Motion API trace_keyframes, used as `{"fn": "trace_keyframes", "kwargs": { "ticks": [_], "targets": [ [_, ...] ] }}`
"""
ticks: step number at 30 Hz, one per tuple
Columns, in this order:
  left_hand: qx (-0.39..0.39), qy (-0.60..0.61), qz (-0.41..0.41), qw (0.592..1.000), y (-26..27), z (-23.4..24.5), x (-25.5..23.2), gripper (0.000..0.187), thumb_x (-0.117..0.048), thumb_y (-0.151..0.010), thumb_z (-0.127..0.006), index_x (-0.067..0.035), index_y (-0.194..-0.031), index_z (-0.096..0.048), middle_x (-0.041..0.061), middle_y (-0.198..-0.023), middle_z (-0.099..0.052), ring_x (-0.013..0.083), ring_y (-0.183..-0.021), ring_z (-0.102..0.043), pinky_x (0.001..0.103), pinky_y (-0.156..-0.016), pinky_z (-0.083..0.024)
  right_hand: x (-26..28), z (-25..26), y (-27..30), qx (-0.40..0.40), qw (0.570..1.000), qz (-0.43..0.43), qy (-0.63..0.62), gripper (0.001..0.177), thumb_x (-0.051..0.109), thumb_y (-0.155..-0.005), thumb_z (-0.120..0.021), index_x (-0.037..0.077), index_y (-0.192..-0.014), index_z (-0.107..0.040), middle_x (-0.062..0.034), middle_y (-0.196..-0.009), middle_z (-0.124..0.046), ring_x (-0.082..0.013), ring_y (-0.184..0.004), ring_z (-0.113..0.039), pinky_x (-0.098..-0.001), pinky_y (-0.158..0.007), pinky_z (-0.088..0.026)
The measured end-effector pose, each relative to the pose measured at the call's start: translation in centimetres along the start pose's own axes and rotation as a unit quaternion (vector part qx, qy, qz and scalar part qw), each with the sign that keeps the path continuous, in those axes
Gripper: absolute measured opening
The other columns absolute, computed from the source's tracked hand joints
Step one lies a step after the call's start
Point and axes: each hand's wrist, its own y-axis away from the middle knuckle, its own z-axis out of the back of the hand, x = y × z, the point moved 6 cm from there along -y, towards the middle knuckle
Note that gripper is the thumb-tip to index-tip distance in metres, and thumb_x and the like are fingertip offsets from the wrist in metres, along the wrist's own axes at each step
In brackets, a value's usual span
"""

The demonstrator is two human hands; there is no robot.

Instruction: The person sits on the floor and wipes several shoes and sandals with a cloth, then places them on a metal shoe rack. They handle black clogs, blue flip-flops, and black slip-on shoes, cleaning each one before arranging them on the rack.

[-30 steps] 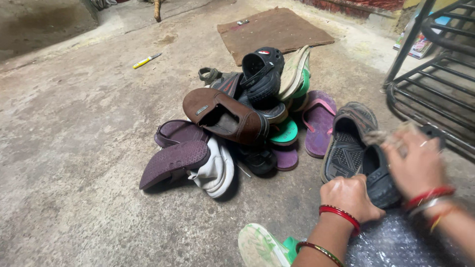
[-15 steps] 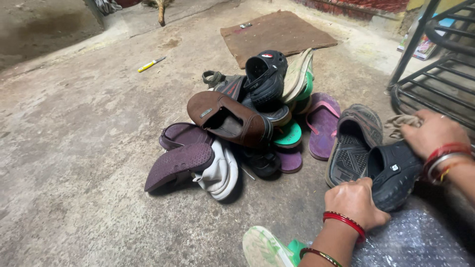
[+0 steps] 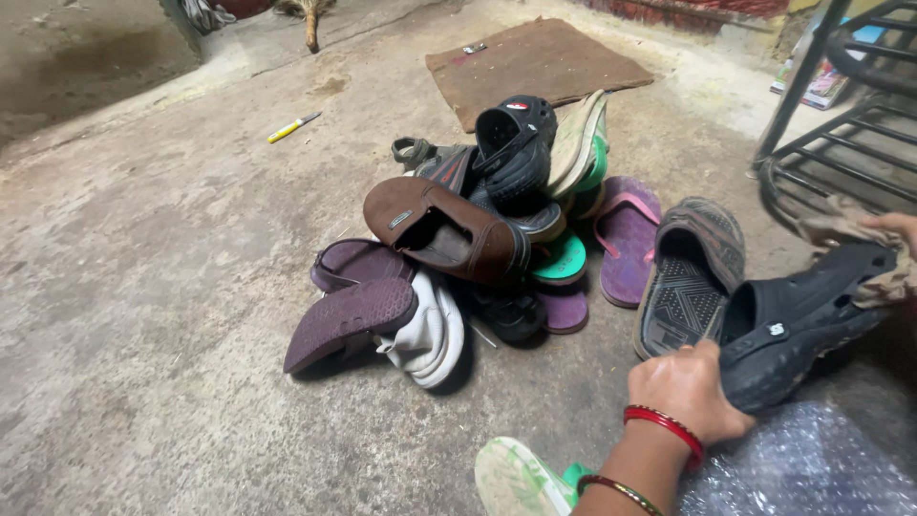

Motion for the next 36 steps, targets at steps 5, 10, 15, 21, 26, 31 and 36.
{"fn": "trace_keyframes", "kwargs": {
  "ticks": [5,10,15,21,26,31,36],
  "targets": [
    [0.046,-0.010,-0.014,0.999,0.6,0.6,-0.1,0.084,-0.044,-0.055,-0.090,0.000,-0.119,-0.059,0.021,-0.121,-0.069,0.0349,-0.116,-0.066,0.046,-0.095,-0.053,4.1,-0.2,9.2,-0.010,0.984,0.168,-0.064,0.035,0.031,-0.104,-0.063,0.001,-0.120,-0.068,-0.0118,-0.105,-0.072,-0.0225,-0.086,-0.070,-0.0366,-0.078,-0.058],
    [0.095,0.040,0.117,0.988,-0.5,0.5,-1.8,0.106,-0.044,-0.057,-0.093,0.002,-0.139,-0.043,0.023,-0.136,-0.060,0.0359,-0.129,-0.056,0.045,-0.104,-0.047,9.5,-4.0,24.6,-0.095,0.905,0.409,-0.075,0.026,0.018,-0.106,-0.069,-0.006,-0.112,-0.059,-0.0117,-0.105,-0.071,-0.0201,-0.091,-0.069,-0.0330,-0.081,-0.056],
    [-0.063,0.098,0.154,0.981,-2.7,1.5,-6.8,0.133,-0.025,-0.062,-0.094,0.006,-0.163,-0.015,0.025,-0.145,-0.054,0.0378,-0.136,-0.052,0.040,-0.111,-0.045,12.3,-7.4,38.9,-0.238,0.826,0.511,0.031,0.030,0.020,-0.098,-0.072,-0.003,-0.116,-0.067,-0.0122,-0.106,-0.071,-0.0153,-0.088,-0.067,-0.0274,-0.080,-0.053],
    [0.034,0.017,0.132,0.991,0.4,2.7,-9.1,0.147,-0.031,-0.058,-0.100,-0.015,-0.169,-0.005,0.027,-0.165,-0.023,0.0491,-0.141,-0.039,0.049,-0.106,-0.045,11.8,-9.3,45.4,-0.321,0.787,0.511,0.130,0.032,0.021,-0.102,-0.080,-0.006,-0.116,-0.071,-0.0180,-0.100,-0.074,-0.0207,-0.090,-0.070,-0.0356,-0.083,-0.053],
    [0.019,0.045,0.099,0.994,1.1,4.3,-10.2,0.127,-0.039,-0.055,-0.096,-0.015,-0.160,-0.028,0.022,-0.160,-0.036,0.0417,-0.139,-0.046,0.049,-0.106,-0.047,9.8,-9.2,45.0,-0.332,0.785,0.500,0.151,0.030,0.021,-0.102,-0.081,-0.005,-0.115,-0.073,-0.0167,-0.098,-0.074,-0.0181,-0.091,-0.070,-0.0351,-0.082,-0.053],
    [-0.102,0.106,-0.121,0.982,2.1,8.0,-13.5,0.100,-0.048,-0.066,-0.086,-0.011,-0.152,-0.050,0.021,-0.144,-0.061,0.0406,-0.129,-0.060,0.047,-0.104,-0.051,8.1,-6.9,42.6,-0.272,0.830,0.488,0.004,0.025,0.019,-0.103,-0.077,-0.003,-0.116,-0.073,-0.0081,-0.105,-0.074,-0.0118,-0.093,-0.065,-0.0284,-0.084,-0.052],
    [-0.082,0.114,-0.120,0.983,2.3,10.3,-15.3,0.086,-0.051,-0.072,-0.080,-0.014,-0.146,-0.058,0.021,-0.127,-0.071,0.0371,-0.117,-0.068,0.047,-0.098,-0.054,9.0,-5.0,42.0,-0.126,0.859,0.471,-0.154,0.027,0.022,-0.108,-0.072,-0.001,-0.124,-0.070,-0.0062,-0.111,-0.074,-0.0129,-0.098,-0.068,-0.0278,-0.089,-0.052]
  ]
}}
